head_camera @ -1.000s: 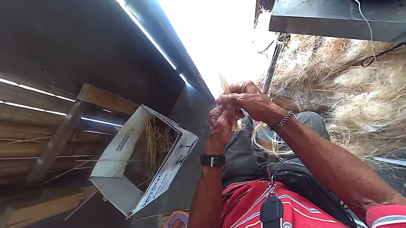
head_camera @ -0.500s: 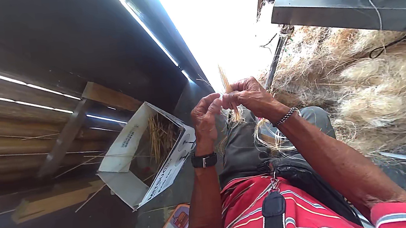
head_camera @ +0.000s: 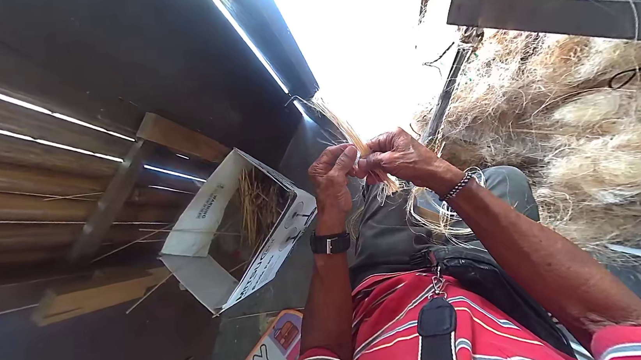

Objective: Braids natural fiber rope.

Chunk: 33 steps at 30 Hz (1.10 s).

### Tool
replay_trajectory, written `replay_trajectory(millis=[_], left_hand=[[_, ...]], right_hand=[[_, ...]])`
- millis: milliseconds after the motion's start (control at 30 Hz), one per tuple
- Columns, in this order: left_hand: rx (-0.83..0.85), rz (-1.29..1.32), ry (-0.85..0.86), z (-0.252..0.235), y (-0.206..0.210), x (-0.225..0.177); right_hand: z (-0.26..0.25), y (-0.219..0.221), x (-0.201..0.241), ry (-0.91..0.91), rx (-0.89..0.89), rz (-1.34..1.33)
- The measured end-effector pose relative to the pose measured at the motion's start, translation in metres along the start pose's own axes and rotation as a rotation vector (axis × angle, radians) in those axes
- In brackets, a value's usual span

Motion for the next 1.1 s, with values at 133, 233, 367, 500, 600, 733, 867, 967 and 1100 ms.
replay_trajectory(millis=[133,233,367,500,600,733,867,967,1100], left_hand=[[-0.021,-0.015,-0.015,-0.001,-0.002,0.002],[-0.057,0.011,-0.055,-0.001,-0.004,0.000],[-0.075,0.052,-0.093,-0.004,-0.013,-0.001],[-0.125,0.098,-0.119,-0.011,-0.028,-0.003],[-0.159,0.119,-0.110,-0.013,-0.041,-0.006],[-0.223,0.113,-0.103,-0.017,-0.057,-0.010],[-0.328,0.168,-0.149,-0.034,-0.072,-0.011],[-0.390,0.200,-0.177,-0.043,-0.086,-0.009],[-0.457,0.233,-0.207,-0.057,-0.112,-0.003]], right_hand=[[-0.002,0.002,-0.001,0.024,0.014,-0.011],[-0.003,0.002,-0.002,0.052,0.029,-0.058],[-0.007,0.001,-0.009,0.040,0.055,-0.116],[-0.010,-0.001,-0.018,0.006,0.077,-0.125],[-0.012,-0.003,-0.022,-0.014,0.093,-0.123],[-0.013,-0.007,-0.030,-0.027,0.117,-0.116],[-0.014,-0.010,-0.039,-0.029,0.126,-0.096],[-0.014,-0.013,-0.045,0.000,0.096,-0.109],[-0.016,-0.018,-0.052,0.023,0.081,-0.123]])
Point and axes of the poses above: each hand's wrist, its own z-axis away from the middle knuckle, its own y-axis out of the palm, x = y × z, the point moved 1 cm from there along -z, towards the middle knuckle, and after that the axes turned 5 degrees about -y, right-handed, at the moved point
